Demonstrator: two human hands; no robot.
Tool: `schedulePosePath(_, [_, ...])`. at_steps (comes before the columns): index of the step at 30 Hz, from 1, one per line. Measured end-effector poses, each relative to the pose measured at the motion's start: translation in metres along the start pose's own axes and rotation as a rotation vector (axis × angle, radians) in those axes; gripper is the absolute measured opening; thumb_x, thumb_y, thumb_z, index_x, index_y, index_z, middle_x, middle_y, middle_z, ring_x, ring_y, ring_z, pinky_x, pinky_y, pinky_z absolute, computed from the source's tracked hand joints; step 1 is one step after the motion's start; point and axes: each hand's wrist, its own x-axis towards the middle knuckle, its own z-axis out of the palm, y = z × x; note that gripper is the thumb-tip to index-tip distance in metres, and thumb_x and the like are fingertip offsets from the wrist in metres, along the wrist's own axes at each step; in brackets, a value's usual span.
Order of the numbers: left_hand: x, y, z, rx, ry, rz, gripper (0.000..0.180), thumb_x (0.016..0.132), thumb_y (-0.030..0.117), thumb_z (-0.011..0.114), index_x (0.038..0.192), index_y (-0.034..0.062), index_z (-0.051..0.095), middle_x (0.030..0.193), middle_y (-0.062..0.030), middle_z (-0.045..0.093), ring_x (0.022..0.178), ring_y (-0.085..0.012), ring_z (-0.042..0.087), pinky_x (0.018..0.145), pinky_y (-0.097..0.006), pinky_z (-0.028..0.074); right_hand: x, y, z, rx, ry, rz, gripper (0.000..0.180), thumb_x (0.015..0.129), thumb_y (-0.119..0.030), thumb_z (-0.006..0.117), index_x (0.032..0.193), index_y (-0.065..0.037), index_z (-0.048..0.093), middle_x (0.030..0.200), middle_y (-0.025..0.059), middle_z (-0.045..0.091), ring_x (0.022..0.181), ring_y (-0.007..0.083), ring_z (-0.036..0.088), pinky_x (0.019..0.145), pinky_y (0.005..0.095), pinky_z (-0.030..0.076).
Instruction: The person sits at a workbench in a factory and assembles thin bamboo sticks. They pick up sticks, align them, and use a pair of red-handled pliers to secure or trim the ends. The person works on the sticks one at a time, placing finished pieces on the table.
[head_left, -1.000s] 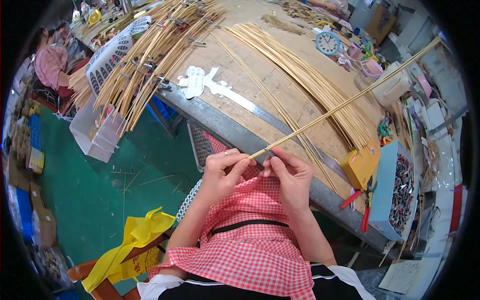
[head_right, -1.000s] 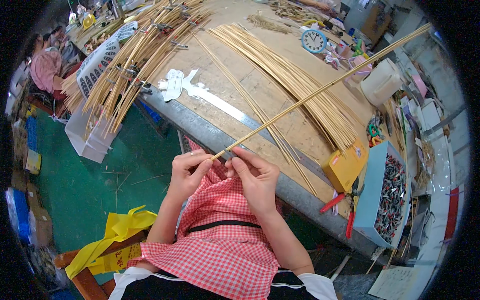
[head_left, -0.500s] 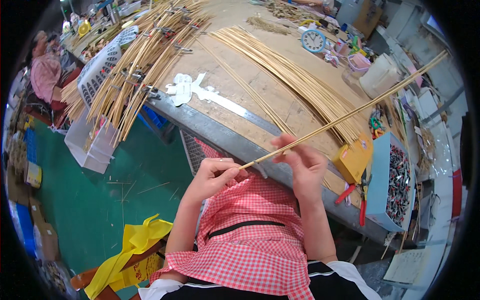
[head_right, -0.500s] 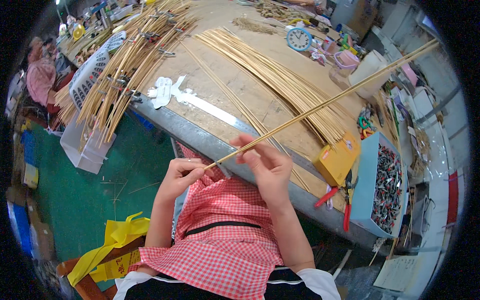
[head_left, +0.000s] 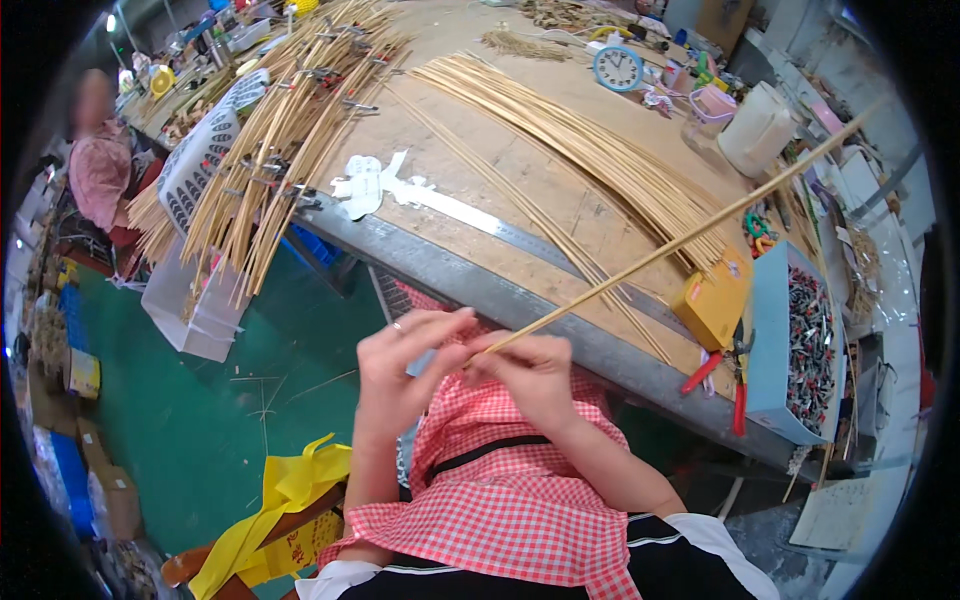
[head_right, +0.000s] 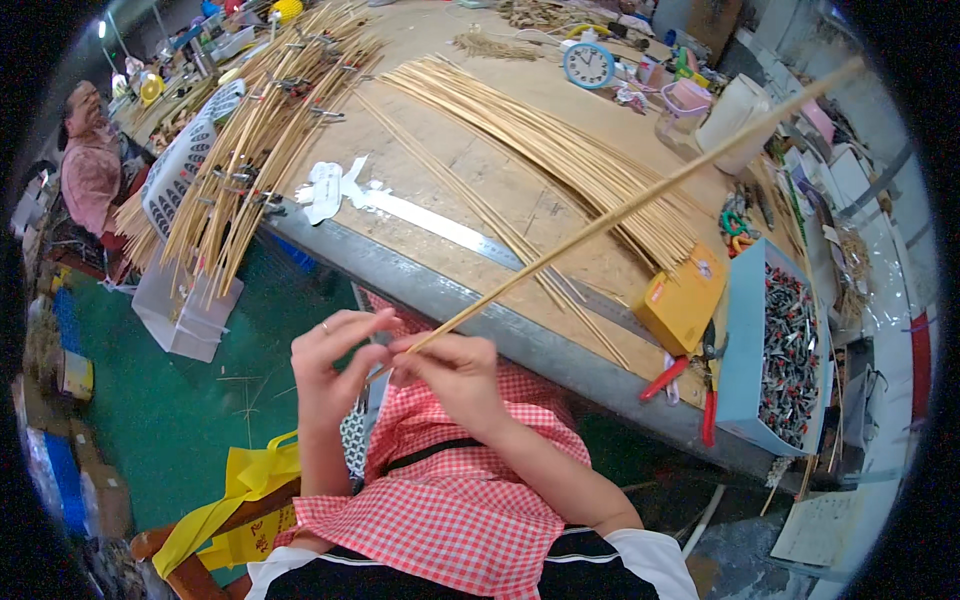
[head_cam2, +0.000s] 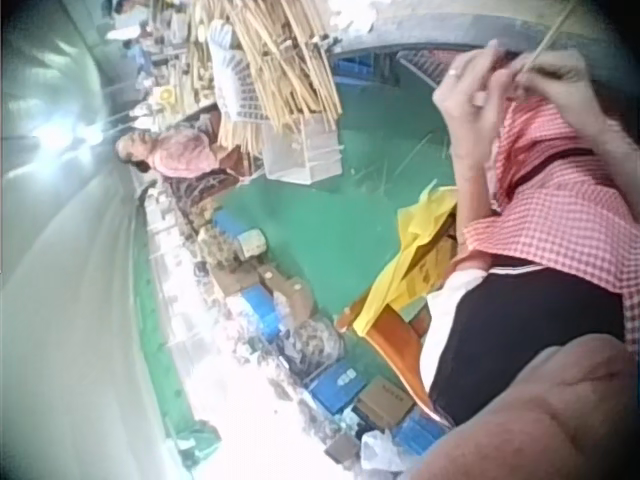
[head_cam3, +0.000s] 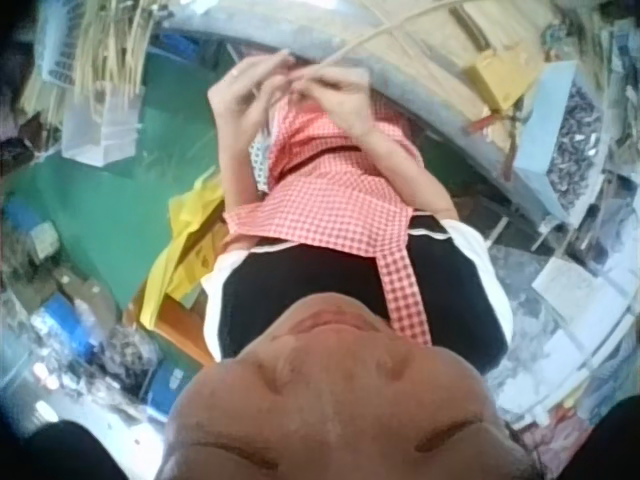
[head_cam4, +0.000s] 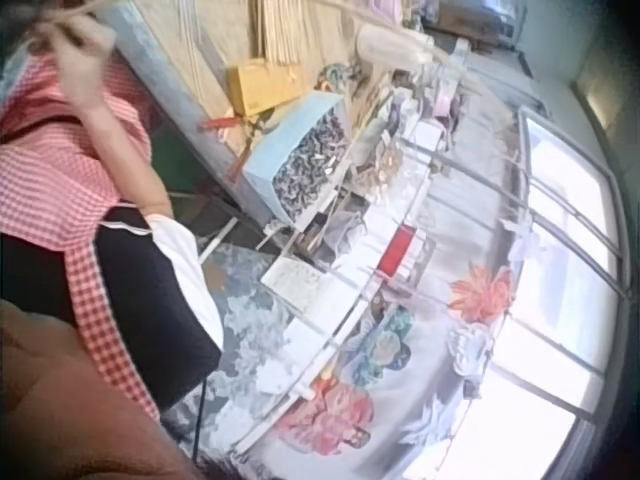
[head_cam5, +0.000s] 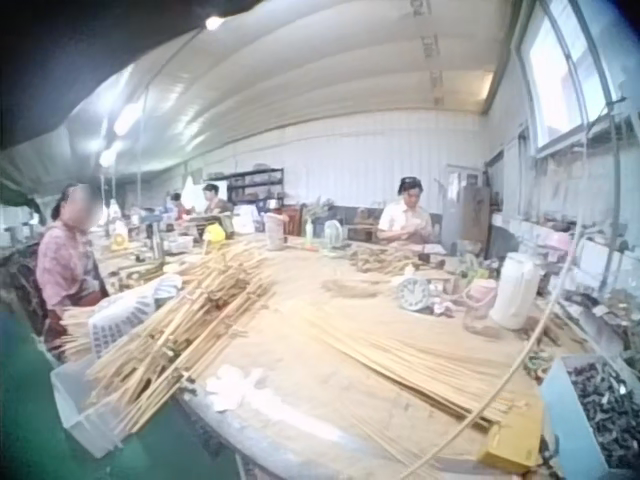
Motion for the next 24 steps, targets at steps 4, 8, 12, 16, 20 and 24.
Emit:
schedulePosePath(4, [-0.007,0.016,0.006,-0.002,-0.007,0.073,0.025,0.071,0.000,0.071,0.095,0.0004,0.069,0.082,-0.0121,0.068,0.071,-0.0227,0.067,0.060,-0.028,0.052,-0.008,0.019,0.019,-0.138,-0.113,-0.097,0.012,0.085,0.000,0.061,0.096,0.003,0.065,0.085,0.0117,0.068,0.076,0.0148,0.064,0.065,0.0281,0.052])
schedulePosePath(8, [-0.009,0.012,0.008,-0.021,0.032,0.077,0.018,0.070,-0.002,0.071,0.088,-0.0009,0.069,0.075,-0.0116,0.067,0.064,-0.0226,0.066,0.055,-0.027,0.051,-0.004,0.019,0.012,-0.422,-0.187,-0.163,0.018,0.080,-0.002,0.066,0.098,0.000,0.065,0.084,0.0129,0.066,0.073,0.0209,0.065,0.065,0.0298,0.051])
schedulePosePath(12, [-0.008,0.008,0.007,0.056,0.018,0.094,0.015,0.071,0.000,0.071,0.087,0.0002,0.069,0.075,-0.0114,0.066,0.063,-0.0228,0.065,0.053,-0.029,0.050,0.009,-0.017,-0.018,-0.565,-0.159,-0.299,0.025,0.075,-0.002,0.070,0.100,0.001,0.065,0.085,0.0139,0.066,0.072,0.0229,0.064,0.065,0.0304,0.051])
schedulePosePath(16, [-0.011,0.000,0.008,0.075,-0.073,0.102,0.016,0.070,0.000,0.071,0.086,0.0015,0.069,0.075,-0.0109,0.066,0.063,-0.0228,0.065,0.055,-0.028,0.050,-0.001,-0.055,-0.035,-0.156,0.166,-0.160,0.016,0.079,0.007,0.064,0.095,0.005,0.066,0.076,0.0095,0.064,0.062,0.0121,0.059,0.055,0.0216,0.048])
schedulePosePath(20, [-0.011,0.001,0.011,0.078,-0.119,0.122,0.012,0.074,0.007,0.072,0.084,0.0021,0.068,0.077,-0.0098,0.066,0.063,-0.0236,0.064,0.053,-0.030,0.050,-0.001,-0.064,-0.047,-0.135,0.158,-0.250,0.009,0.081,0.009,0.062,0.089,0.008,0.066,0.069,0.0111,0.062,0.054,0.0116,0.056,0.047,0.0226,0.048])
schedulePosePath(24, [-0.008,-0.003,0.007,0.084,-0.179,0.088,0.013,0.072,0.006,0.072,0.085,0.0022,0.069,0.077,-0.0103,0.066,0.063,-0.0238,0.064,0.054,-0.030,0.050,-0.004,-0.055,-0.044,-0.011,0.203,-0.161,0.010,0.082,0.008,0.061,0.090,0.008,0.066,0.070,0.0122,0.063,0.054,0.0120,0.057,0.048,0.0245,0.051])
